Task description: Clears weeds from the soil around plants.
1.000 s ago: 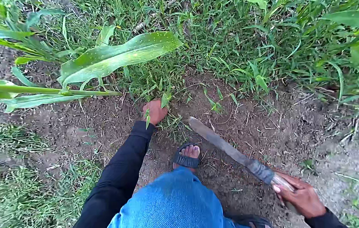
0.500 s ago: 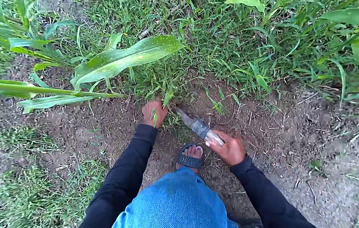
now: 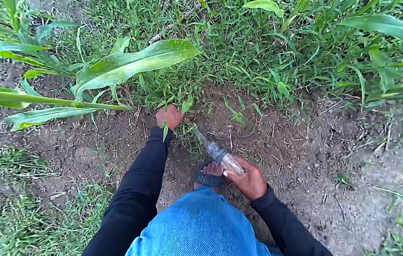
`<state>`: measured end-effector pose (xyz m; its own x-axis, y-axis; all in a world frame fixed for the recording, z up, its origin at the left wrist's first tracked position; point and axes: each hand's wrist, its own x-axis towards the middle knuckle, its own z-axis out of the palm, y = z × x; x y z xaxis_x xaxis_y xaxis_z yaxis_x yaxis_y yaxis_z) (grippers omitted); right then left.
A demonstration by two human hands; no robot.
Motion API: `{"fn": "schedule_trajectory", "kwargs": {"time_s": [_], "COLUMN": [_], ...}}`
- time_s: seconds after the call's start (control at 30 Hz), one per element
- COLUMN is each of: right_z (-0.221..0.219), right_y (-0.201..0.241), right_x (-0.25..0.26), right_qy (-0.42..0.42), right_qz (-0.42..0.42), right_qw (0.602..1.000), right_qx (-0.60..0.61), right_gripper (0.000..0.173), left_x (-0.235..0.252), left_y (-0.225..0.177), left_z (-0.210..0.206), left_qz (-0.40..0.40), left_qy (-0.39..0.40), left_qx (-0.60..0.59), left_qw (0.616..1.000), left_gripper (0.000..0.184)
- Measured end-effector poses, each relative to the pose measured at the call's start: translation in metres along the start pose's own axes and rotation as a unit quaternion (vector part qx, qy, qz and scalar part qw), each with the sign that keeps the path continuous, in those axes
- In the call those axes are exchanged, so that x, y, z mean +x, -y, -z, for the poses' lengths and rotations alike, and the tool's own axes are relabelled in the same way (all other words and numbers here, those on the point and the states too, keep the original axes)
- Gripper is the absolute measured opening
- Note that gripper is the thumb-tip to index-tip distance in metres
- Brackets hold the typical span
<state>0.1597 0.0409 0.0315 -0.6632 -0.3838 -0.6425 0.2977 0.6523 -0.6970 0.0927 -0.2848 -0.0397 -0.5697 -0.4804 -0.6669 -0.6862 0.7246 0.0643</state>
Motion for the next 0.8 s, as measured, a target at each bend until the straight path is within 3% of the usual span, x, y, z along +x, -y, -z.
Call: {"fn": "schedule_trajectory", "kwargs": {"time_s": [0.13, 0.23, 0.3, 0.37, 0.5, 0.57, 0.63, 0.73, 0.8], "right_z": [0.027, 0.060, 0.090, 0.121, 0.147, 0.133, 0.103, 0.043, 0.023], "right_y": [-0.002, -0.009, -0.016, -0.021, -0.071, -0.103, -0.098, -0.019, 0.019], "right_x": [-0.019, -0.043, -0.071, -0.106, -0.141, -0.114, -0.047, 0.057, 0.077], "right_qy": [-0.073, -0.123, -0.121, -0.092, -0.056, -0.056, -0.044, 0.010, 0.007], "right_qz": [0.158, 0.198, 0.152, 0.051, -0.124, -0.168, -0.184, -0.162, -0.120], "right_qw": [0.970, 0.954, 0.976, 0.994, 0.954, 0.940, 0.952, 0.969, 0.977], "right_qx": [-0.168, -0.185, -0.099, 0.042, 0.268, 0.293, 0.242, 0.186, 0.178], "right_gripper": [0.059, 0.056, 0.056, 0.049, 0.027, 0.034, 0.040, 0.034, 0.033], "left_x": [0.001, 0.002, -0.002, -0.001, 0.001, 0.003, 0.000, -0.007, -0.012], "left_y": [0.013, 0.012, 0.012, 0.017, 0.028, 0.031, 0.025, 0.016, 0.016], "left_z": [-0.016, -0.025, -0.028, -0.034, -0.038, -0.041, -0.034, -0.039, -0.040], "left_qz": [-0.021, 0.010, 0.034, 0.057, 0.071, 0.061, 0.057, 0.072, 0.077], "left_qy": [-0.046, -0.049, -0.041, -0.015, 0.013, -0.012, -0.015, -0.025, -0.058], "left_qx": [-0.036, -0.145, -0.243, -0.275, -0.218, -0.205, -0.202, -0.248, -0.318], "left_qw": [0.998, 0.988, 0.969, 0.960, 0.973, 0.977, 0.978, 0.966, 0.943], "left_gripper": [0.056, 0.056, 0.055, 0.057, 0.065, 0.061, 0.058, 0.061, 0.058]}}
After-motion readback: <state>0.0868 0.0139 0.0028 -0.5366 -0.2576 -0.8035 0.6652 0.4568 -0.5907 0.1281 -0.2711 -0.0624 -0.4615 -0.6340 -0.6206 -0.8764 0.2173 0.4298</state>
